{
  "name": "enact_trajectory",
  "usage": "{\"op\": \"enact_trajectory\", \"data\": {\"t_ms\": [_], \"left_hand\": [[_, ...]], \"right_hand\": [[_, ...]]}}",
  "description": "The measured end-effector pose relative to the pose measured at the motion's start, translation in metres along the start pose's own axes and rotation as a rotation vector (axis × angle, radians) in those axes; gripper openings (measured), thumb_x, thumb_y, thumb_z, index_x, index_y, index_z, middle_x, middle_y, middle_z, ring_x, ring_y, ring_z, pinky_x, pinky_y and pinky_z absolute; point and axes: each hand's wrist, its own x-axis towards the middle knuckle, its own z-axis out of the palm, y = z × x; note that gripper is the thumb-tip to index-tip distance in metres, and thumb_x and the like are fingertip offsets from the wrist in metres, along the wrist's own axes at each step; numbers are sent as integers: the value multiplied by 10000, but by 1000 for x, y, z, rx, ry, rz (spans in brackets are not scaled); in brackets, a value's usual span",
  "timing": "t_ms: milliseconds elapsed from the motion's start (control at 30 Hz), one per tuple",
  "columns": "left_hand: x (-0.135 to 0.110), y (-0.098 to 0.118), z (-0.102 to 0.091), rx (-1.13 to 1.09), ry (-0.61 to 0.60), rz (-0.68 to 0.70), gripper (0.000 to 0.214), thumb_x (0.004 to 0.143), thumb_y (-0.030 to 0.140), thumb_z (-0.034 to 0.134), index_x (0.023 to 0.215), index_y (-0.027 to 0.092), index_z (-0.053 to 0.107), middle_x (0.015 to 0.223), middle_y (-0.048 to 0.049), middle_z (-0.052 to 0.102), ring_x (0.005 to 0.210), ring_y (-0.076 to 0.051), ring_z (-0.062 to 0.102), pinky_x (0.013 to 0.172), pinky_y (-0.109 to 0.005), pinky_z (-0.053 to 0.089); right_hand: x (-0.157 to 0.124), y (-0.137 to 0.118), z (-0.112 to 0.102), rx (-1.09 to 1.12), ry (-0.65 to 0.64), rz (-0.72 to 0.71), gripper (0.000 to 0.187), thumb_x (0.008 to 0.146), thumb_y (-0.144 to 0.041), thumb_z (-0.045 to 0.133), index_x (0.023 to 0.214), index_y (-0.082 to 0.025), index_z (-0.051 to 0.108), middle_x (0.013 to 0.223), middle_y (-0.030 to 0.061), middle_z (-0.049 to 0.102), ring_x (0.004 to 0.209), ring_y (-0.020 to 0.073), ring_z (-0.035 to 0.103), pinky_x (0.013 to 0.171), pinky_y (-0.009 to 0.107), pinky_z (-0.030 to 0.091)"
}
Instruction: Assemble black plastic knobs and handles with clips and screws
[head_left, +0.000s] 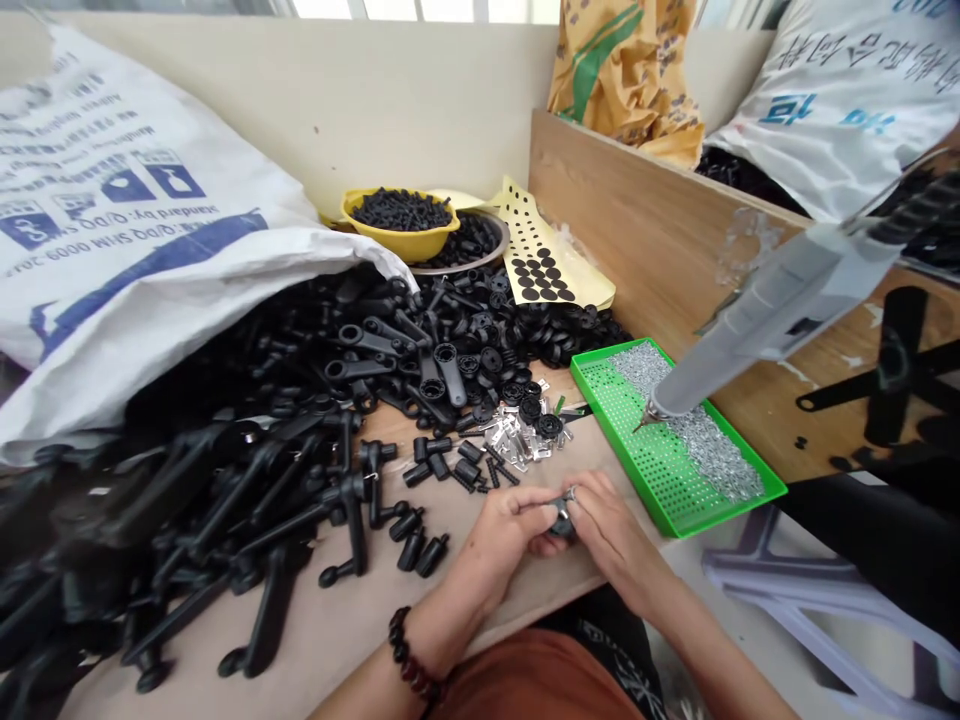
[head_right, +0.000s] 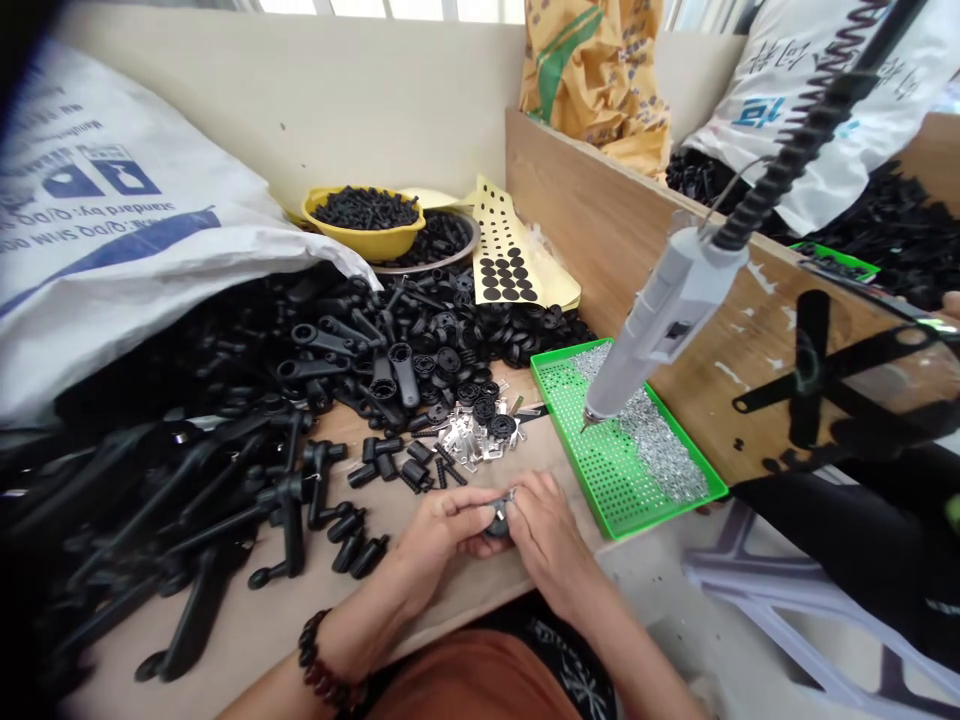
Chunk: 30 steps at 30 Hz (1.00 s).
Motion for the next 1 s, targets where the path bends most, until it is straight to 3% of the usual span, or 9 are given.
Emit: {"op": "enact_trajectory", "data": {"t_ms": [367, 700, 1000], "left_hand": [[-1, -3, 0, 57, 1, 94, 266, 625, 281, 729, 839, 127, 770, 680, -46, 698, 592, -125, 565, 548, -209, 442], [-4, -8, -5, 127, -43, 100, 158, 635, 216, 699, 767, 176, 776, 674, -17, 708, 606, -119, 559, 584, -207, 436], [0, -2, 0, 80, 17, 26, 210, 633, 266, 718, 797, 146, 768, 690, -42, 704, 615, -129, 573, 564, -204, 446]], "right_hand": [[-8, 3, 7, -25, 38, -47, 202, 962, -142, 293, 855, -198, 456, 1015, 78, 510, 940, 213, 462, 814, 404, 432], [-13, 0, 3, -55, -13, -73, 174, 941, -121, 323, 833, -197, 436, 1073, 88, 503, 995, 226, 452, 843, 412, 434], [-6, -1, 5, -57, 3, 1, 200, 952, -133, 303, 818, -193, 438, 1027, 85, 529, 946, 236, 463, 810, 441, 420]]}}
